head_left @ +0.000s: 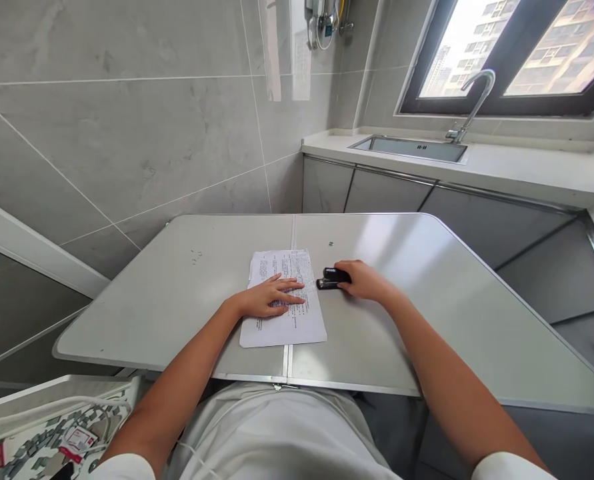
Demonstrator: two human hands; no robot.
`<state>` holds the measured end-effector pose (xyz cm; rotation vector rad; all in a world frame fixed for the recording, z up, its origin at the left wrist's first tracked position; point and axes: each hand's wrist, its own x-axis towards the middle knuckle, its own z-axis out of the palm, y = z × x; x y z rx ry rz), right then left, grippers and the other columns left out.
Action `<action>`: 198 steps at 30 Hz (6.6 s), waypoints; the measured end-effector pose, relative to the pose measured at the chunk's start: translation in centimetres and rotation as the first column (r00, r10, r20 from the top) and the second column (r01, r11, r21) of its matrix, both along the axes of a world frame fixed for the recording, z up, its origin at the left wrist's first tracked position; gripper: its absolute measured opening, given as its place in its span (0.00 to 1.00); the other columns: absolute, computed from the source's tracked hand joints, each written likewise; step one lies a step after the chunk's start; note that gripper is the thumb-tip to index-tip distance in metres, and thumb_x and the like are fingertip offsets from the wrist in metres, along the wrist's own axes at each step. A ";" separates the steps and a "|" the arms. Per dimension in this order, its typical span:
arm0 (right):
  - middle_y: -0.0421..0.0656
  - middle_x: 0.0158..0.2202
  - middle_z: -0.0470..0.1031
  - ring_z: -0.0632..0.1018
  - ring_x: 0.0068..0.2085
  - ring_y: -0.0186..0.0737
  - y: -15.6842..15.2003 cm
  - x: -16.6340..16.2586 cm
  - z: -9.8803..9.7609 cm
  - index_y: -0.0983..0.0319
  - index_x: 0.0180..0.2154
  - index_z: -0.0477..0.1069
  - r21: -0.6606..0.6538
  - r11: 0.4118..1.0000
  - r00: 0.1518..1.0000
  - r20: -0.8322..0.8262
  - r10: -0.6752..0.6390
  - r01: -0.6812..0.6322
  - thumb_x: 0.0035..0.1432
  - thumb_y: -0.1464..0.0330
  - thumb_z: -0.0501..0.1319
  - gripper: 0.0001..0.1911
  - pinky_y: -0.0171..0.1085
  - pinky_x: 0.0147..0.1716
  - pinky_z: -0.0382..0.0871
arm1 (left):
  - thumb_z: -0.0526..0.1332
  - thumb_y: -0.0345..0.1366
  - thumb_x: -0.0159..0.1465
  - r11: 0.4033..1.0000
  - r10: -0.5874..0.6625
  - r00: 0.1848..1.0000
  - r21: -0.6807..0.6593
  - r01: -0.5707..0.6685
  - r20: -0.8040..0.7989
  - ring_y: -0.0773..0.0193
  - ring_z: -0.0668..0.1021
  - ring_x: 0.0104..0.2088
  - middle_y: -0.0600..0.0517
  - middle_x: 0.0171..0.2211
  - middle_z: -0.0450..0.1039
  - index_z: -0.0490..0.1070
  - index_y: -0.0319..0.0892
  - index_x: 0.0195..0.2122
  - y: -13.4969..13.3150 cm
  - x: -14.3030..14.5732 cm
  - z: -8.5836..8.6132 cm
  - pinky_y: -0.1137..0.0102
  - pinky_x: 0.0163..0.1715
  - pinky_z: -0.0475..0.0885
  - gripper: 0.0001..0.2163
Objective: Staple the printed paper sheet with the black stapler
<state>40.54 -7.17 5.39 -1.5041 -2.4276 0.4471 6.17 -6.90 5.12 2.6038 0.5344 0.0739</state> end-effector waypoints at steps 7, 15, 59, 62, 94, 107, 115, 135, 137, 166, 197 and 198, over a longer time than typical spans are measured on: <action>0.45 0.36 0.74 0.72 0.38 0.45 0.6 -1.3 -1.7 0.58 0.33 0.65 0.191 0.886 0.898 -0.214 -0.384 0.424 0.59 0.65 0.61 0.06 0.37 0.34 0.58 | 0.58 0.40 0.73 0.946 0.277 0.936 0.111 -0.306 0.218 0.52 0.73 0.63 0.48 0.62 0.74 0.79 0.53 0.57 0.9 0.0 -1.3 0.50 0.70 0.57 0.15; 0.38 0.29 0.71 0.69 0.30 0.38 0.1 -12.4 -1.0 0.58 0.30 0.61 0.005 0.984 0.905 -0.393 -0.164 0.180 0.58 0.63 0.64 0.12 0.36 0.30 0.56 | 0.58 0.31 0.66 0.344 0.863 0.262 -0.122 -0.931 0.431 0.61 0.77 0.37 0.48 0.40 0.75 0.81 0.43 0.35 4.2 -4.0 -3.3 0.67 0.42 0.72 0.10; 0.42 0.27 0.74 0.72 0.31 0.43 4.1 6.7 -5.2 0.57 0.28 0.66 0.131 0.925 0.931 -0.124 -0.343 0.358 0.64 0.55 0.54 0.17 0.40 0.32 0.63 | 0.58 0.32 0.65 0.253 0.936 0.216 -0.102 -0.962 0.278 0.60 0.78 0.36 0.49 0.37 0.79 0.79 0.45 0.32 4.7 -5.0 -3.9 0.64 0.46 0.69 0.10; 0.47 0.33 0.76 0.75 0.39 0.48 3.3 5.2 -4.5 0.58 0.31 0.70 0.275 0.912 0.953 -0.080 -0.292 0.303 0.68 0.56 0.51 0.18 0.43 0.38 0.68 | 0.58 0.32 0.64 0.248 0.937 0.211 -0.103 -0.963 0.279 0.60 0.78 0.36 0.49 0.38 0.79 0.79 0.45 0.31 4.6 -4.9 -3.8 0.64 0.46 0.69 0.10; 0.43 0.78 0.41 0.46 0.78 0.48 1.4 -14.6 -3.0 0.51 0.77 0.44 -0.041 0.864 0.859 0.091 0.503 -0.502 0.76 0.68 0.45 0.32 0.60 0.74 0.37 | 0.59 0.32 0.62 0.235 0.937 0.179 -0.165 -0.958 0.300 0.58 0.78 0.38 0.48 0.38 0.81 0.80 0.44 0.31 4.9 -5.4 -4.1 0.66 0.45 0.69 0.09; 0.46 0.79 0.40 0.44 0.78 0.53 1.8 -20.7 -1.8 0.55 0.76 0.47 -0.121 0.881 0.868 0.157 0.472 -0.457 0.77 0.66 0.43 0.30 0.65 0.73 0.41 | 0.57 0.40 0.54 0.342 0.927 0.159 -0.593 -0.729 0.338 0.65 0.65 0.24 0.54 0.19 0.63 0.71 0.42 0.22 6.3 -9.4 -2.9 0.69 0.26 0.61 0.09; 0.46 0.79 0.42 0.45 0.78 0.51 2.9 -23.8 -2.7 0.56 0.76 0.49 -0.072 0.896 0.888 0.115 0.445 -0.439 0.78 0.64 0.42 0.29 0.65 0.73 0.39 | 0.56 0.39 0.53 0.479 0.878 0.288 -0.705 -0.522 0.383 0.68 0.58 0.22 0.55 0.19 0.53 0.56 0.44 0.19 5.9 -11.4 -2.1 0.69 0.24 0.55 0.11; 0.58 0.72 0.60 0.58 0.73 0.60 11.1 -4.7 -5.4 0.64 0.67 0.67 0.171 0.862 0.878 -0.051 -0.476 0.477 0.73 0.60 0.51 0.28 0.61 0.69 0.51 | 0.57 0.38 0.57 0.508 0.857 0.307 -0.576 -0.640 0.415 0.67 0.61 0.24 0.57 0.20 0.61 0.74 0.41 0.25 7.0 -9.4 -4.4 0.70 0.27 0.56 0.10; 0.57 0.70 0.64 0.62 0.71 0.58 11.1 -3.7 -6.7 0.64 0.65 0.69 0.153 0.863 0.876 -0.031 -0.482 0.481 0.73 0.63 0.50 0.26 0.58 0.68 0.54 | 0.57 0.38 0.57 0.502 0.859 0.306 -0.560 -0.659 0.410 0.67 0.62 0.25 0.56 0.22 0.64 0.74 0.41 0.26 6.9 -9.1 -4.3 0.70 0.28 0.57 0.10; 0.49 0.41 0.80 0.76 0.45 0.46 14.1 -23.7 -3.6 0.61 0.36 0.78 0.174 0.970 0.925 -0.368 -0.097 0.171 0.62 0.73 0.62 0.06 0.42 0.48 0.70 | 0.56 0.39 0.56 0.516 0.850 0.371 -0.457 -0.724 0.373 0.67 0.66 0.24 0.55 0.23 0.71 0.79 0.40 0.29 6.8 -8.7 -4.8 0.69 0.28 0.59 0.12; 0.48 0.43 0.79 0.77 0.45 0.50 2.6 -16.7 -5.5 0.58 0.50 0.75 0.089 0.981 0.888 -0.446 -0.113 0.170 0.70 0.52 0.54 0.20 0.47 0.48 0.72 | 0.57 0.33 0.71 0.638 0.716 0.576 -0.033 -0.769 0.395 0.56 0.73 0.43 0.48 0.44 0.70 0.71 0.44 0.43 6.8 -8.2 -5.6 0.62 0.45 0.69 0.05; 0.45 0.39 0.79 0.77 0.40 0.48 2.2 -16.9 -5.4 0.58 0.52 0.73 0.046 0.986 0.878 -0.463 -0.121 0.160 0.70 0.52 0.54 0.21 0.45 0.42 0.72 | 0.56 0.34 0.71 0.631 0.722 0.565 -0.043 -0.775 0.400 0.57 0.73 0.43 0.48 0.43 0.70 0.71 0.44 0.43 6.8 -8.2 -5.5 0.62 0.44 0.69 0.05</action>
